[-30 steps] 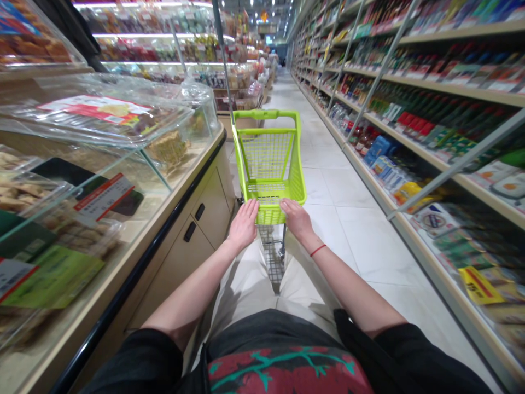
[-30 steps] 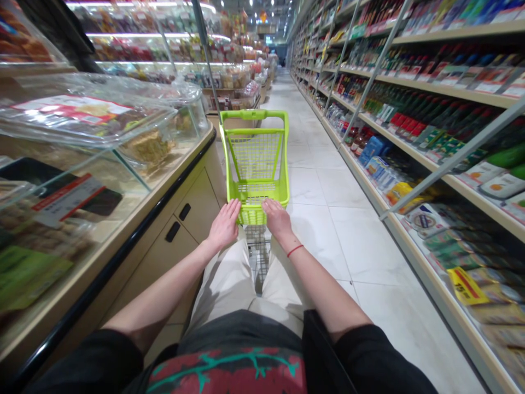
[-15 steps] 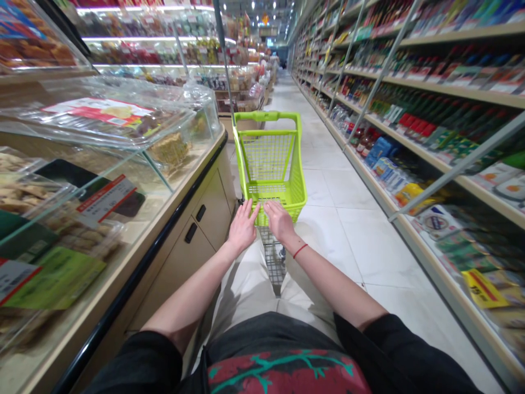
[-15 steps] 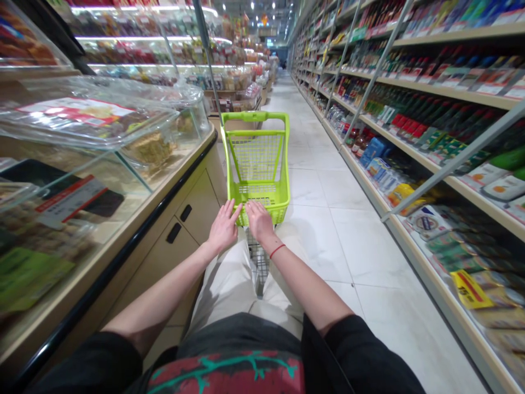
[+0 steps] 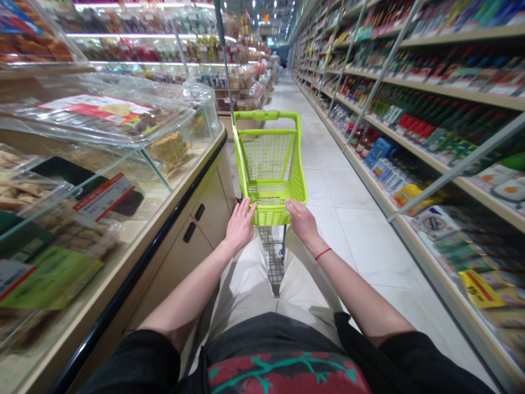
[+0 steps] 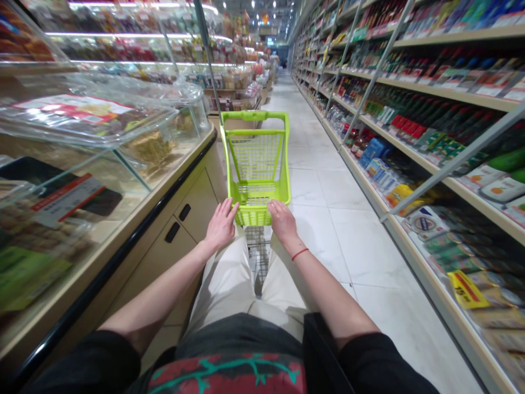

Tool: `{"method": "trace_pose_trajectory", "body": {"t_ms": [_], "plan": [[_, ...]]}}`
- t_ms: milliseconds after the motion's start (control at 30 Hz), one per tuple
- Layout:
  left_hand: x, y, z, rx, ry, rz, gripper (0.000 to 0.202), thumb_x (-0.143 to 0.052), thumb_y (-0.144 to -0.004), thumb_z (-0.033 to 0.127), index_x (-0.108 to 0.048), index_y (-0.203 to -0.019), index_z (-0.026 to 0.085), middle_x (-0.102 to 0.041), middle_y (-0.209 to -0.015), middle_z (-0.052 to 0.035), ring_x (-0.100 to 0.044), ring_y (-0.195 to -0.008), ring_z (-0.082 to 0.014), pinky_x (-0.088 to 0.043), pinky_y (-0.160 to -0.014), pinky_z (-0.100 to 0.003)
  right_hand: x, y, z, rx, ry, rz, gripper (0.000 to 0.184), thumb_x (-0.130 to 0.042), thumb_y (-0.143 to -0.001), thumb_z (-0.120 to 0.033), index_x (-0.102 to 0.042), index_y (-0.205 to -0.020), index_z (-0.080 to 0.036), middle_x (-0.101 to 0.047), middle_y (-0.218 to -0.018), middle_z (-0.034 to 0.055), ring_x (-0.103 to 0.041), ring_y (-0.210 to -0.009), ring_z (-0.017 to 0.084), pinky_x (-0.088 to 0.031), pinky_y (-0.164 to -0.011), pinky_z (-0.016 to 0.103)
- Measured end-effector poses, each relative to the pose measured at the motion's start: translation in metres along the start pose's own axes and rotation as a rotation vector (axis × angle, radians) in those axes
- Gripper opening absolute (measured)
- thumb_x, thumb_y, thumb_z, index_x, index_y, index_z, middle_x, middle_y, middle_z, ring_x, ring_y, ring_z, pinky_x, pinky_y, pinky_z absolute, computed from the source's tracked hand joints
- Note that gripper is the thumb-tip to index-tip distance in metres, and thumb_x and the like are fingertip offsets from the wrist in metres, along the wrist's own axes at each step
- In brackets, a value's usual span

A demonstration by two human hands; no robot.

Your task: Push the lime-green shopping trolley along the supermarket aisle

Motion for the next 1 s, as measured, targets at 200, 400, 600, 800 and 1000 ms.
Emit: {"method": "trace_pose_trajectory", "body": {"t_ms": [200, 400, 600, 800, 1000], "plan": [[-0.002, 0.001, -0.003, 0.001, 0.023, 0.023, 0.079, -0.052, -0.076, 0.006, -0.035, -0.153, 0.010, -0.022, -0.166, -0.0166, -0.016, -0.155, -0.0277, -0.021, -0.127, -0.047, -0.014, -0.013, -0.030, -0.017, -0.028, 0.009, 0.047, -0.045, -0.088, 0.002, -0.065, -0.128, -0.011, -0.065, -0.135, 0.0170, -0.057, -0.132, 0.024, -0.041, -0.118, 0.045], [-0.005, 0.003, -0.006, 0.021, 0.029, 0.047, 0.081, -0.048, -0.076, 0.007, -0.027, -0.154, 0.002, -0.029, -0.163, -0.0200, -0.018, -0.155, -0.0263, -0.022, -0.127, -0.047, -0.041, -0.038, -0.096, 0.099, -0.102, -0.010, 0.043, -0.046, -0.092, -0.003, -0.065, -0.130, -0.012, -0.065, -0.136, 0.0155, -0.057, -0.131, 0.023, -0.041, -0.118, 0.043], [-0.005, 0.002, -0.009, 0.014, 0.012, 0.027, 0.080, -0.047, -0.075, 0.006, -0.030, -0.153, 0.002, -0.030, -0.163, -0.0189, -0.020, -0.155, -0.0258, -0.021, -0.127, -0.045, -0.038, -0.034, -0.097, 0.183, -0.096, -0.015, 0.048, -0.044, -0.092, -0.001, -0.062, -0.135, -0.014, -0.062, -0.140, 0.0146, -0.056, -0.134, 0.022, -0.041, -0.118, 0.043], [0.004, -0.010, -0.020, 0.034, -0.007, 0.014, 0.076, -0.046, -0.077, 0.006, -0.034, -0.152, 0.002, -0.032, -0.162, -0.0176, -0.024, -0.154, -0.0255, -0.020, -0.128, -0.045, -0.021, -0.016, -0.059, 0.137, -0.045, -0.031, 0.046, -0.044, -0.093, -0.001, -0.064, -0.132, -0.015, -0.064, -0.138, 0.0143, -0.056, -0.132, 0.023, -0.044, -0.115, 0.044], [0.001, -0.018, -0.023, 0.009, 0.028, -0.019, 0.077, -0.043, -0.076, 0.002, -0.034, -0.153, 0.005, -0.033, -0.162, -0.0156, -0.024, -0.153, -0.0231, -0.020, -0.127, -0.044, -0.028, -0.032, -0.075, 0.129, -0.067, -0.045, 0.038, -0.044, -0.099, -0.010, -0.067, -0.129, -0.018, -0.065, -0.136, 0.0140, -0.058, -0.131, 0.022, -0.045, -0.114, 0.042]]}}
Point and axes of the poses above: each hand's wrist, its own y-axis away from the middle knuckle, its own x-axis out of the back of the hand, z = x × y, the point moved 10 cm from there along -y, towards the middle knuckle
